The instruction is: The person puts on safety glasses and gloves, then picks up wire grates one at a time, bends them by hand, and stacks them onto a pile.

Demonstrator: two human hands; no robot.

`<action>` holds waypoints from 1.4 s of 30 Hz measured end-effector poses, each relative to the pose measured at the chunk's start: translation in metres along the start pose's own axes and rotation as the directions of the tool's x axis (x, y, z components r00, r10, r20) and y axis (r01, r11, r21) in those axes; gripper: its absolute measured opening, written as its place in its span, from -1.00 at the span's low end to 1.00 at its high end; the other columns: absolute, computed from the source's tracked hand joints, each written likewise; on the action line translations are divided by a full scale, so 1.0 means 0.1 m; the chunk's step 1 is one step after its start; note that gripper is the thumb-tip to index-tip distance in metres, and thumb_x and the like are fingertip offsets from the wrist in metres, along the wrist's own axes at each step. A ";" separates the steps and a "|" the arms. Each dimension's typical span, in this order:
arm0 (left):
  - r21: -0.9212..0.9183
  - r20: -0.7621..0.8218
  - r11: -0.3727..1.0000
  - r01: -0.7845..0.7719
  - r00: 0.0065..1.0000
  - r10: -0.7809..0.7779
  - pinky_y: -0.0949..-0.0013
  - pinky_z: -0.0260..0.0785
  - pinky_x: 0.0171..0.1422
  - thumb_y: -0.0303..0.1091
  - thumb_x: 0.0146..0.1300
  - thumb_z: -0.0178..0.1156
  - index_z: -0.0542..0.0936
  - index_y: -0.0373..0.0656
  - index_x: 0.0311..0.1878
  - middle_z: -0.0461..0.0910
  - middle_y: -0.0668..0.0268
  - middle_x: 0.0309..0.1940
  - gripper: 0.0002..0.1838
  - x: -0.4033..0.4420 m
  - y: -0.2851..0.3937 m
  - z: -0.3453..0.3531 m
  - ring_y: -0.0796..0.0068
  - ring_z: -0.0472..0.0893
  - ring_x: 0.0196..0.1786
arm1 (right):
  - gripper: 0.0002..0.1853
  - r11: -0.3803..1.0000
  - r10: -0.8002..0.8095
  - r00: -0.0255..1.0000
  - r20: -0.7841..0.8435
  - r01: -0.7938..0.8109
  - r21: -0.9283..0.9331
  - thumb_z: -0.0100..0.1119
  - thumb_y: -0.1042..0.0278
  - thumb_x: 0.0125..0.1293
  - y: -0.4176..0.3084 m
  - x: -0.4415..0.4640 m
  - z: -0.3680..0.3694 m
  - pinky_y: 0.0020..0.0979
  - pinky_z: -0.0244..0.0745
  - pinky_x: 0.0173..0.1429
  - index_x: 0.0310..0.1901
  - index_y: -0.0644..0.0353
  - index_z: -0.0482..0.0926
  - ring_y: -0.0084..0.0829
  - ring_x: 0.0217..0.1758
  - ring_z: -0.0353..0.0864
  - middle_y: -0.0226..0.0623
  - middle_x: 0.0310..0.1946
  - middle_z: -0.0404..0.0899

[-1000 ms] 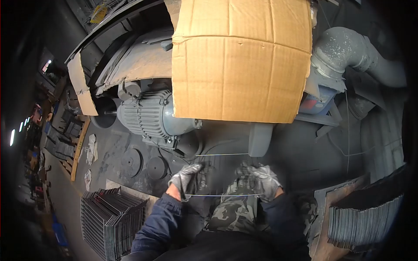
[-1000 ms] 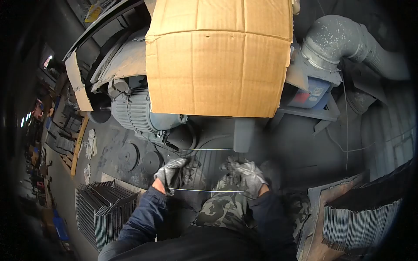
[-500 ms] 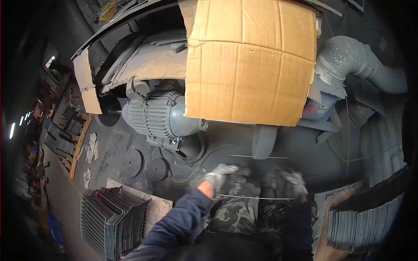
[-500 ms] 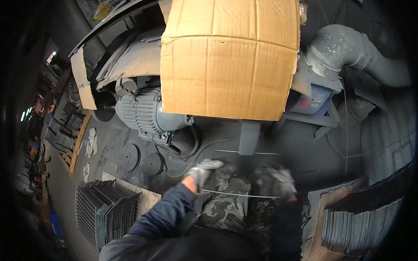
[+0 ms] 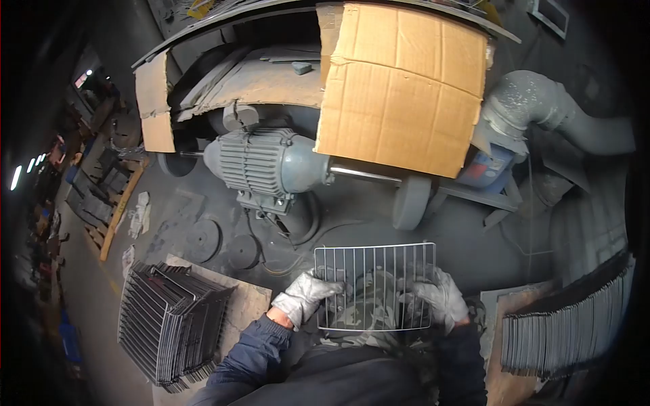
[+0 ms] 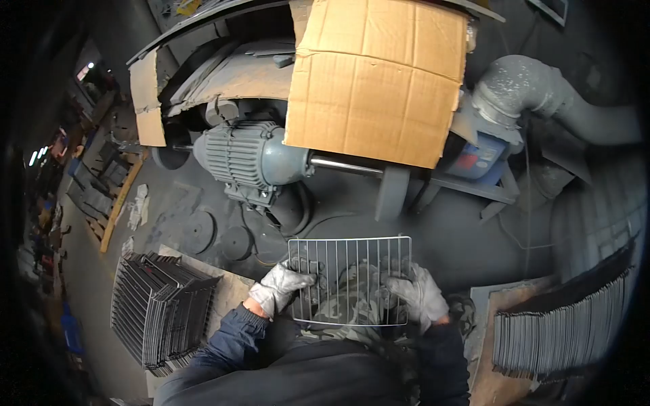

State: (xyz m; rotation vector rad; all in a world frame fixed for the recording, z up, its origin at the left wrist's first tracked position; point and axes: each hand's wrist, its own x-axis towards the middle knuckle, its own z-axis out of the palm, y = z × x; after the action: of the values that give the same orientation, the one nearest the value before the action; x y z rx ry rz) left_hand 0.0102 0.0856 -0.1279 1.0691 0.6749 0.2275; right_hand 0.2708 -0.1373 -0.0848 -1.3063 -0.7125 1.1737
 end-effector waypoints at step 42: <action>0.435 0.029 0.419 -0.797 0.478 0.878 0.16 0.41 0.50 -0.59 0.17 0.38 0.72 -0.19 -0.14 0.77 0.13 0.01 -0.81 -0.21 0.47 0.83 0.27 0.73 0.11 | -0.63 0.808 -0.261 0.867 -0.424 0.437 0.395 0.19 0.58 0.43 -0.13 -0.44 0.10 -0.18 0.56 0.43 0.25 0.30 0.55 -0.21 0.37 0.59 -0.08 0.28 0.60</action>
State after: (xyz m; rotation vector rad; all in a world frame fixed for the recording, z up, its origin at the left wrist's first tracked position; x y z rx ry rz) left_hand 0.0510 0.0372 -0.0534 1.7601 0.2829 1.1632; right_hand 0.2511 -0.1724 -0.0609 -0.8718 -0.3434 0.7137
